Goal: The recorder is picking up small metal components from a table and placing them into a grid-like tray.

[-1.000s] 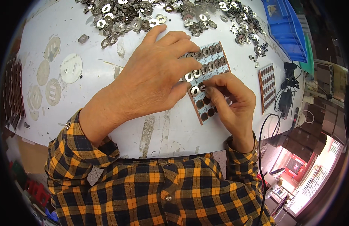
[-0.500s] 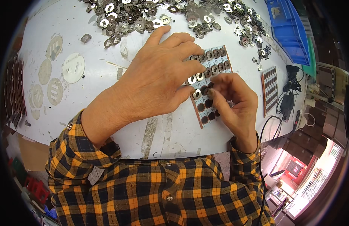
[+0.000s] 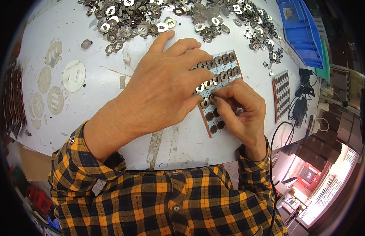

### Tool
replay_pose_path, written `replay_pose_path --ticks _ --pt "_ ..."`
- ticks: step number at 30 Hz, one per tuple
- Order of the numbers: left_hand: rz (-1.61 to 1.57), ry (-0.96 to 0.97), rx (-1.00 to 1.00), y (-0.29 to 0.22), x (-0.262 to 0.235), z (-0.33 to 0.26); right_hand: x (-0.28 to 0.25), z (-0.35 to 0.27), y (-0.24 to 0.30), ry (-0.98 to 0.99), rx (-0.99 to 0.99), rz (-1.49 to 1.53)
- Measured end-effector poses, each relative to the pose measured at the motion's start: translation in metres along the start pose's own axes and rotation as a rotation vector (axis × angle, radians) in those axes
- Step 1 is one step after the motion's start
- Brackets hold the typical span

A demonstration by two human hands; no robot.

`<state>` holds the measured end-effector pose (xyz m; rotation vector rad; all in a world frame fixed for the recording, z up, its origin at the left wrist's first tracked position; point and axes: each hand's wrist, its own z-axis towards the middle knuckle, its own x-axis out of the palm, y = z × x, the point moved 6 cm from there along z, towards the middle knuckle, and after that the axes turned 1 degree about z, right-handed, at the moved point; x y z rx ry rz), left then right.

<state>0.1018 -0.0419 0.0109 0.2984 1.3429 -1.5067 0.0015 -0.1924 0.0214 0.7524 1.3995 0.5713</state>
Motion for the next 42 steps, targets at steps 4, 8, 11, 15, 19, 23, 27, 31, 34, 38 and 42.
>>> replay_pose_path --ticks 4,8,11,15,19,23,27,31,34,38,42 --pt "0.027 0.011 0.0 -0.005 -0.004 -0.001 0.001 0.0 0.008 0.045 -0.037 0.037" --pt "0.029 0.025 -0.013 -0.004 -0.003 -0.001 0.005 -0.002 0.006 -0.006 -0.072 -0.068" --pt "0.025 0.033 -0.02 -0.004 -0.003 -0.001 0.005 -0.005 0.008 -0.007 -0.101 -0.095" --pt "0.034 0.012 -0.029 -0.005 -0.004 -0.003 0.003 -0.007 0.006 0.046 0.058 0.087" --pt "0.047 0.005 -0.026 -0.005 -0.002 -0.002 -0.001 -0.008 0.004 0.017 0.046 0.027" --pt "0.056 0.006 -0.021 -0.004 0.0 -0.003 0.002 -0.007 0.005 0.052 -0.048 -0.041" --pt "0.05 -0.013 -0.011 -0.004 0.0 -0.003 0.004 -0.008 0.01 0.01 0.03 -0.051" --pt "0.05 -0.019 0.005 -0.009 -0.007 -0.002 -0.027 0.008 0.0 -0.194 -0.012 -0.029" --pt "0.035 0.036 0.003 -0.008 -0.012 -0.005 -0.06 0.045 -0.018 -0.246 -0.032 -0.344" --pt "0.008 0.087 -0.014 -0.006 -0.015 -0.002 -0.054 0.079 -0.03 -0.139 -0.332 -0.486" --pt "-0.034 0.076 0.02 -0.003 -0.015 0.0 -0.028 0.087 -0.017 -0.018 -0.431 -0.509"
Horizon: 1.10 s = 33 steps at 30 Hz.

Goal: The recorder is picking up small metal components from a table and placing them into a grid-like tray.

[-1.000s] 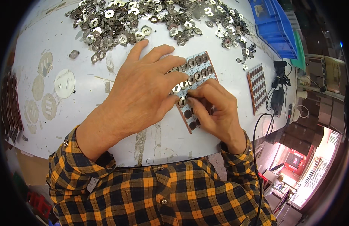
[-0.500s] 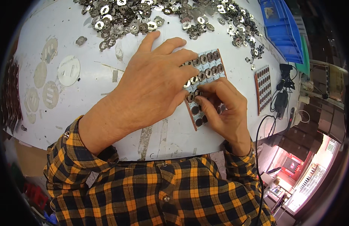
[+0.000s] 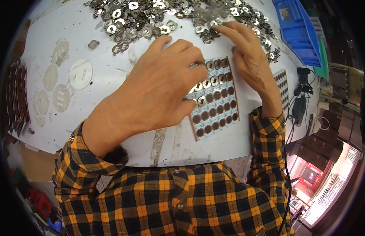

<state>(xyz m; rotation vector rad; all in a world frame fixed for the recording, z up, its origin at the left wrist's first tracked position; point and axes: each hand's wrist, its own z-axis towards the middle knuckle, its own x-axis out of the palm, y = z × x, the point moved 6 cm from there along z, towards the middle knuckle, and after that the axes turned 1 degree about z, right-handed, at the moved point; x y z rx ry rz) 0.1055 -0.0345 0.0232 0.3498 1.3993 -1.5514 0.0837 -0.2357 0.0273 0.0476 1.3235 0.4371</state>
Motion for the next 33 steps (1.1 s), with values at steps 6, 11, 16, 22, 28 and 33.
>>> replay_pose_path --ticks 6,11,16,22,28,33 --pt "0.049 -0.066 0.032 0.003 0.002 0.0 -0.021 -0.018 -0.012 -0.116 0.107 0.074" --pt "-0.032 -0.075 0.013 -0.002 -0.001 0.001 -0.028 -0.032 -0.001 -0.206 0.183 0.113" --pt "0.057 -0.012 -0.032 -0.01 -0.001 -0.001 -0.031 -0.051 0.013 -0.205 0.276 0.132" --pt "0.095 -0.041 -0.036 -0.011 -0.001 0.0 -0.026 -0.059 0.026 -0.137 0.264 0.081" --pt "0.085 -0.044 -0.025 -0.009 0.0 0.001 -0.016 -0.065 0.022 -0.055 0.285 0.017" --pt "0.076 -0.069 0.001 -0.009 0.0 0.0 -0.018 -0.065 0.027 -0.098 0.226 0.049"
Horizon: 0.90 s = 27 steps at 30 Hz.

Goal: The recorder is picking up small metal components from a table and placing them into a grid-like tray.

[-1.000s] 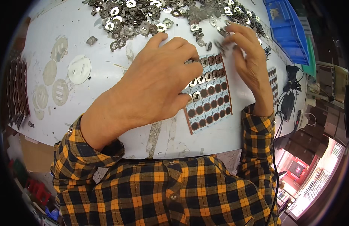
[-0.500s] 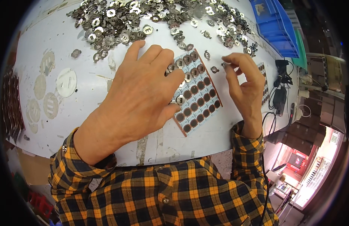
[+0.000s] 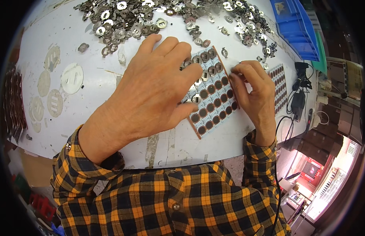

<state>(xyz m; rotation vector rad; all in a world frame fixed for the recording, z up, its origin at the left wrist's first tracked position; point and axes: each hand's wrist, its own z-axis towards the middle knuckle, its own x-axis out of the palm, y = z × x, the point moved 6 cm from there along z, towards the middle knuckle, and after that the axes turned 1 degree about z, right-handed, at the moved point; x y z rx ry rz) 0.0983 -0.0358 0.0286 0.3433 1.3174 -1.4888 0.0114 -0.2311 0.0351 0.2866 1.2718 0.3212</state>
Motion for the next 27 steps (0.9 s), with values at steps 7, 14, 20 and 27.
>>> replay_pose_path --ticks 7,14,20,27 --pt "-0.047 0.018 -0.004 0.006 0.0 0.0 -0.001 -0.006 0.003 -0.091 0.202 0.266" --pt "-0.03 0.017 -0.001 0.006 0.002 -0.001 0.026 -0.024 0.024 0.197 0.623 1.06" --pt "-0.014 0.024 -0.004 0.005 0.003 -0.002 0.033 -0.025 0.022 0.229 0.652 1.154" --pt "0.007 0.011 0.0 0.002 0.004 0.0 0.025 -0.017 0.03 0.266 0.362 0.572"
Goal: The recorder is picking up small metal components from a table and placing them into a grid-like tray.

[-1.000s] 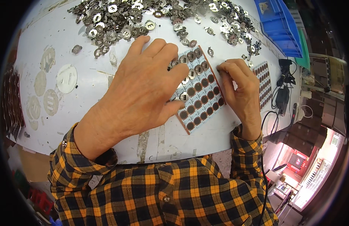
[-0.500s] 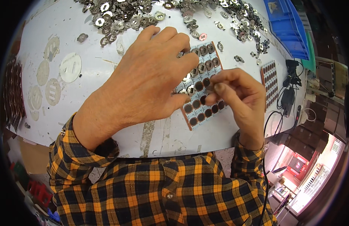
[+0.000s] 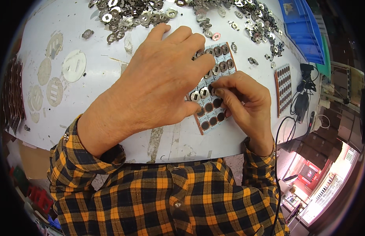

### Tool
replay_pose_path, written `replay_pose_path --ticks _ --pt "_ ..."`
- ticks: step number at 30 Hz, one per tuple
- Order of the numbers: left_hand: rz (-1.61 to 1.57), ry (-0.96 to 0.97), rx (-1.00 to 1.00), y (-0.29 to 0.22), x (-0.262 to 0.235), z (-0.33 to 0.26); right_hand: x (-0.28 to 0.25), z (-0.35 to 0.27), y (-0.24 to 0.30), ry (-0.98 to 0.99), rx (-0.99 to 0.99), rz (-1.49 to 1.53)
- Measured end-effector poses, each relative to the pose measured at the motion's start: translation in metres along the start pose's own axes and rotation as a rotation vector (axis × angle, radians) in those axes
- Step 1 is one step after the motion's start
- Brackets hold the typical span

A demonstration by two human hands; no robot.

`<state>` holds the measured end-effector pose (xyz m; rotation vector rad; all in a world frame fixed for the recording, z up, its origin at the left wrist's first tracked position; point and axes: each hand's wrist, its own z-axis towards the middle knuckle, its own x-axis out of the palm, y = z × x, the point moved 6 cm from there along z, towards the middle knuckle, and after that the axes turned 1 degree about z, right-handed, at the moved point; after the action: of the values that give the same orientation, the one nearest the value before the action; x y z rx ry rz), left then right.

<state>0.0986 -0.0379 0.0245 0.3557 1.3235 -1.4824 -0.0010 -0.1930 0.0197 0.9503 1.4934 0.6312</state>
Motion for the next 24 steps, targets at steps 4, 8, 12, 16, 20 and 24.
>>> replay_pose_path --ticks 4,8,12,16,20,24 --pt "0.009 -0.009 -0.011 0.0 0.002 -0.003 0.005 -0.004 0.0 -0.083 0.047 0.052" --pt "0.015 0.009 -0.014 0.0 0.003 -0.003 0.006 -0.007 -0.004 -0.125 -0.003 0.014" --pt "0.067 0.034 -0.036 -0.004 0.008 -0.002 0.002 -0.007 0.001 -0.129 -0.089 -0.068" --pt "0.071 0.025 -0.051 -0.007 0.008 -0.005 0.004 -0.004 -0.003 -0.091 -0.145 0.044" --pt "0.074 0.066 -0.077 -0.012 0.006 -0.005 0.004 -0.005 -0.003 -0.107 -0.117 0.064" --pt "0.069 0.119 -0.104 -0.012 0.007 -0.003 0.0 -0.004 0.001 -0.056 -0.135 -0.004"
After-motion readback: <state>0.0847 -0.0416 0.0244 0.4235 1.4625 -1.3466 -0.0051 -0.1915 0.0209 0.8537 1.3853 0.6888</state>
